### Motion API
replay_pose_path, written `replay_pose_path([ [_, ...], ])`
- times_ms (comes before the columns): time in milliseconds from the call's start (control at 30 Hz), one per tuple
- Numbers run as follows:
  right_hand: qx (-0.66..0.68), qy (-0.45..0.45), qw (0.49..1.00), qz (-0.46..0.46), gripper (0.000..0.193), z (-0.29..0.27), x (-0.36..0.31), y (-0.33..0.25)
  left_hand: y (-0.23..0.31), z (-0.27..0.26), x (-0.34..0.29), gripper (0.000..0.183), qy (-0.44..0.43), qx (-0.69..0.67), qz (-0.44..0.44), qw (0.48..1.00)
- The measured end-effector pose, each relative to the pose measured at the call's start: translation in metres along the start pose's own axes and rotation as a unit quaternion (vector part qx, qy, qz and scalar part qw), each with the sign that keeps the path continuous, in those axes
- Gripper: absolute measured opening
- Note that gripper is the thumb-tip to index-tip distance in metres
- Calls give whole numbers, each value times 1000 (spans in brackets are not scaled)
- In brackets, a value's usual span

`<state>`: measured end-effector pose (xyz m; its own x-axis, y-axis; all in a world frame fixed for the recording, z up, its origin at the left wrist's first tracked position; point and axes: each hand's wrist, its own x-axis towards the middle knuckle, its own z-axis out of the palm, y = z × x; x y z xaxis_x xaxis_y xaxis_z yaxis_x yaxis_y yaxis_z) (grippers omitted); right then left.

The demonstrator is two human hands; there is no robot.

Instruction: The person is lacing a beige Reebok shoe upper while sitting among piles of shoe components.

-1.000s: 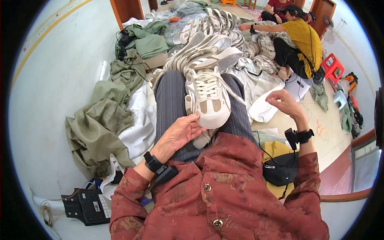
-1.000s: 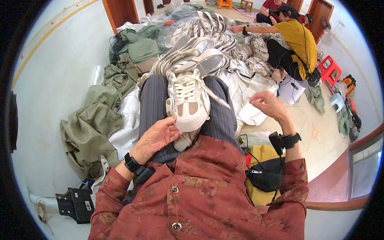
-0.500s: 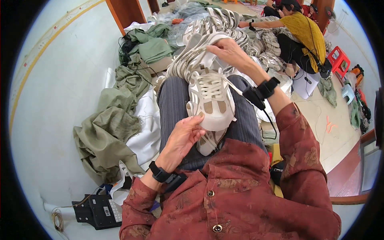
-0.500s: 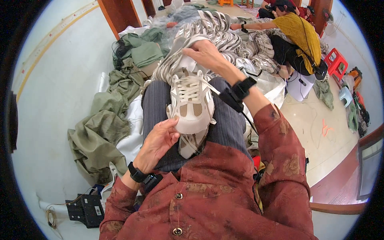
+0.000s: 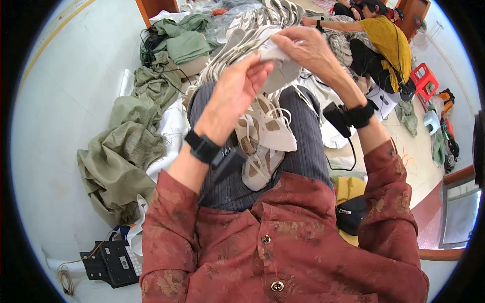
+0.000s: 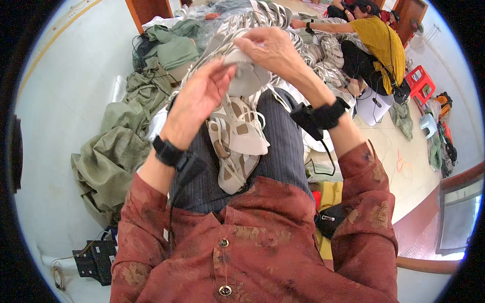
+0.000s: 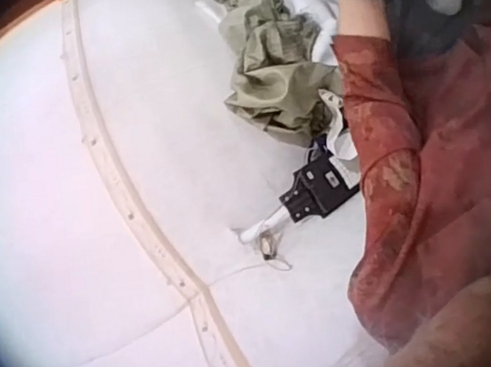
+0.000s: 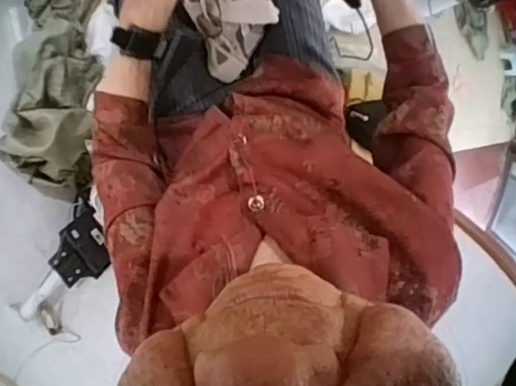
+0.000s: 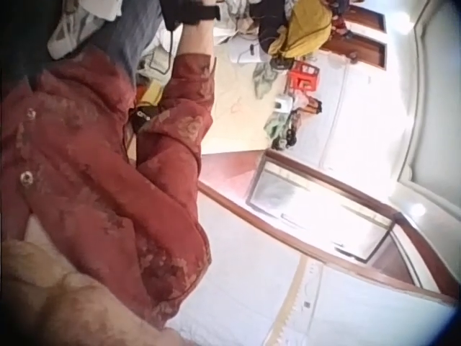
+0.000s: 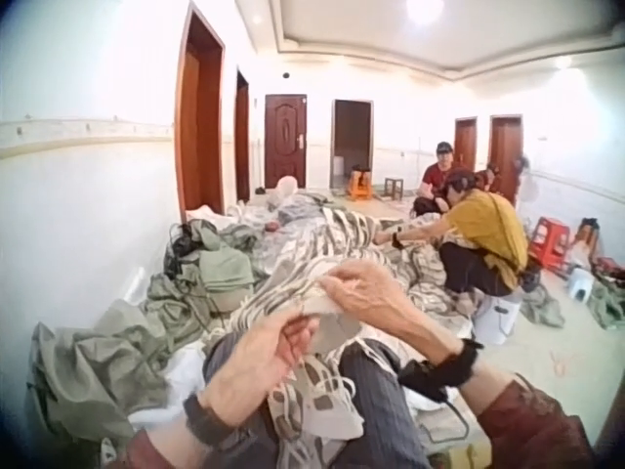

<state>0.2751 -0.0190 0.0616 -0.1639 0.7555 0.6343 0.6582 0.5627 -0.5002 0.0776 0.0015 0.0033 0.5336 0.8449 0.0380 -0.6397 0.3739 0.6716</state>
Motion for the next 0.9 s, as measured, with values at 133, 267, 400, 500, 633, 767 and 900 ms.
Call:
replay_pose_path([
  [133,-30,97,992,-76,17,0,-24,-28,17,-3,26,19,12,64,8,998],
  [267,7,-40,999,-11,10,19,-48,-23,19,-2,34,23,5,124,-7,992],
  [400,-68,-65,992,-80,22,26,-49,11,16,-3,27,36,-19,193,-15,981],
  [500,-59,-56,990,-113,26,27,-45,33,9,-7,12,40,-46,259,9,965],
  [633,-37,-14,995,-92,35,33,-32,48,1,-10,-11,42,-46,475,31,878],
  [767,-79,-38,996,14,56,31,-21,69,-33,-28,-9,43,-62,721,145,675],
  [900,-46,-36,995,86,54,36,-12,85,-47,-36,-14,25,-188,869,266,372],
])
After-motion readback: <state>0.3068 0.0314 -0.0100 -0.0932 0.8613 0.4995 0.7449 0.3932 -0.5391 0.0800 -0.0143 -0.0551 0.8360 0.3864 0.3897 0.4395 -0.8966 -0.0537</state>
